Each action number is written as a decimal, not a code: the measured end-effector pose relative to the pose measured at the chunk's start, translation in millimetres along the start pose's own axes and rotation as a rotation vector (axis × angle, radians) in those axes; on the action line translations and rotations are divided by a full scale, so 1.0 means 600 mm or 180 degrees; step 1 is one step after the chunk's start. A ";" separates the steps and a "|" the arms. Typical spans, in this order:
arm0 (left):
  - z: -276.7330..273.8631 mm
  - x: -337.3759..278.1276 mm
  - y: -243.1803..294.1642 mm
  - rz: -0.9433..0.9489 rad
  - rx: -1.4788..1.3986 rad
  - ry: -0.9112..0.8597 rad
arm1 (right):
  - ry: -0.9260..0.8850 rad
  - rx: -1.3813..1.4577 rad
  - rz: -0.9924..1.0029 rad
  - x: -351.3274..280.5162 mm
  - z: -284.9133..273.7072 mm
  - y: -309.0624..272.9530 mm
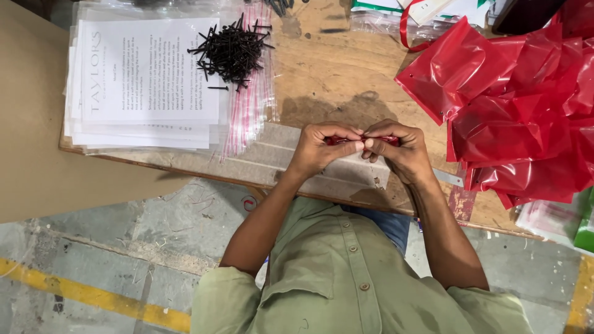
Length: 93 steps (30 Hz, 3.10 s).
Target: The person stands at a workbench filling red plastic bags with black screws from a pile on the table, then folds and seals the bag opening and ties it closed with a red ribbon, setting finished bags aside.
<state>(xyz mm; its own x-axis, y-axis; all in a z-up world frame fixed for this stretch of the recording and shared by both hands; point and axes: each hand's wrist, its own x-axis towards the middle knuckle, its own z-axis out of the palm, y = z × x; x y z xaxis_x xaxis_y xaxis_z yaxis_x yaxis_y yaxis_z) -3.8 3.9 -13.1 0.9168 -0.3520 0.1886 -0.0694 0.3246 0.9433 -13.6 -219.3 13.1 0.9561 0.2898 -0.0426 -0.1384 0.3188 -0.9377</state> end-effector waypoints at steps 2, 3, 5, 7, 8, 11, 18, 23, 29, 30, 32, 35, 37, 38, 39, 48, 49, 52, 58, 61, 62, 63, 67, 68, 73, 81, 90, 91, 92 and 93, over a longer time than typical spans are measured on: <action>0.001 0.002 0.000 -0.0040 0.0058 0.0076 | -0.0052 -0.0321 -0.0145 -0.002 0.005 -0.009; 0.001 0.002 0.001 -0.0077 0.0122 0.0161 | -0.0118 -0.0639 -0.0288 -0.003 0.008 -0.013; 0.006 0.004 0.016 -0.0157 0.0065 0.0231 | -0.0125 -0.0786 -0.0360 -0.004 0.011 -0.011; 0.004 0.003 0.028 -0.0238 0.0019 0.0299 | -0.0133 -0.0922 -0.0438 -0.002 0.013 -0.006; 0.001 0.002 0.031 -0.0259 -0.0011 0.0228 | -0.0066 -0.0673 -0.0340 -0.002 0.011 -0.001; -0.008 0.000 0.022 -0.0191 0.0046 0.0078 | 0.0007 -0.0298 -0.0209 -0.001 0.007 0.003; -0.005 -0.009 0.001 -0.0227 0.0132 0.0128 | 0.0064 0.0013 -0.0045 -0.002 0.012 -0.004; 0.009 0.006 0.034 0.0113 0.0399 0.0020 | 0.0090 0.0087 -0.0122 0.003 0.009 -0.005; 0.025 -0.004 0.035 0.0173 0.0623 0.0035 | 0.0110 0.0066 -0.0140 -0.002 -0.002 0.006; 0.024 -0.012 0.036 0.0128 0.0684 0.0151 | 0.0087 0.0061 -0.0063 -0.002 0.001 0.009; 0.029 -0.020 0.042 0.0109 0.0760 0.0229 | 0.0070 0.0057 0.0027 -0.006 0.001 0.009; 0.031 -0.041 0.052 0.0079 0.0988 0.0433 | -0.0062 0.0012 0.0201 -0.011 0.009 0.011; 0.029 -0.057 0.062 0.0069 0.1161 0.0589 | -0.0216 -0.0021 0.0285 -0.012 0.021 0.009; 0.028 -0.063 0.069 0.0109 0.1285 0.0647 | -0.0254 -0.0054 0.0310 -0.011 0.028 0.007; 0.026 -0.070 0.076 0.0145 0.1411 0.0704 | -0.0293 -0.0088 0.0334 -0.010 0.035 0.004; -0.042 -0.158 0.123 0.0053 0.0911 0.1554 | -0.0261 -0.0502 0.0208 -0.038 0.132 -0.030; -0.064 -0.174 0.149 0.0042 0.0939 0.1664 | -0.0362 -0.0483 0.0259 -0.050 0.141 -0.026; -0.129 -0.224 0.217 0.0286 0.0767 0.2172 | -0.0844 -0.0694 0.0115 -0.070 0.167 -0.004; -0.181 -0.335 0.299 0.0713 0.1044 0.2317 | -0.2670 -0.2804 0.1679 -0.065 0.258 0.141; -0.184 -0.382 0.296 0.0574 0.1187 0.2199 | -0.2570 -0.2068 0.1821 -0.093 0.251 0.293; -0.185 -0.396 0.291 0.0402 0.1287 0.2204 | -0.2547 -0.2125 0.1738 -0.081 0.255 0.327; -0.185 -0.410 0.287 0.0231 0.1382 0.2205 | -0.2524 -0.2182 0.1653 -0.046 0.250 0.354; -0.160 -0.464 0.269 -0.0027 0.0742 0.2064 | -0.2409 -0.2441 0.1334 -0.032 0.258 0.425; -0.152 -0.480 0.258 -0.0277 0.0609 0.2097 | -0.2381 -0.2497 0.1252 -0.030 0.263 0.437; -0.124 -0.492 0.196 -0.1025 -0.0013 0.1891 | -0.2144 -0.2776 0.0767 -0.013 0.272 0.478; -0.096 -0.477 -0.025 -0.1618 -0.2332 0.2015 | -0.2587 -0.3110 -0.0077 -0.094 0.266 0.308; -0.104 -0.449 0.009 -0.1558 -0.1836 0.2153 | -0.2817 -0.2644 -0.0681 -0.114 0.256 0.237; -0.121 -0.449 0.033 -0.1566 -0.1821 0.2163 | -0.2816 -0.2625 -0.0686 -0.117 0.234 0.235; -0.136 -0.449 0.054 -0.1444 -0.1645 0.2365 | -0.2859 -0.2550 -0.0390 -0.124 0.210 0.232; -0.152 -0.447 0.074 -0.1318 -0.1466 0.2562 | -0.2900 -0.2469 -0.0096 -0.129 0.184 0.231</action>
<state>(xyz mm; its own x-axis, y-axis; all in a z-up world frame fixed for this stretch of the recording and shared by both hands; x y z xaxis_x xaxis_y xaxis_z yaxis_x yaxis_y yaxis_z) -217.2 192.7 -46.5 0.8387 0.1271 -0.5296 0.3162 0.6780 0.6636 -135.4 -98.1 -75.3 0.3783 0.9243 -0.0507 0.3730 -0.2024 -0.9055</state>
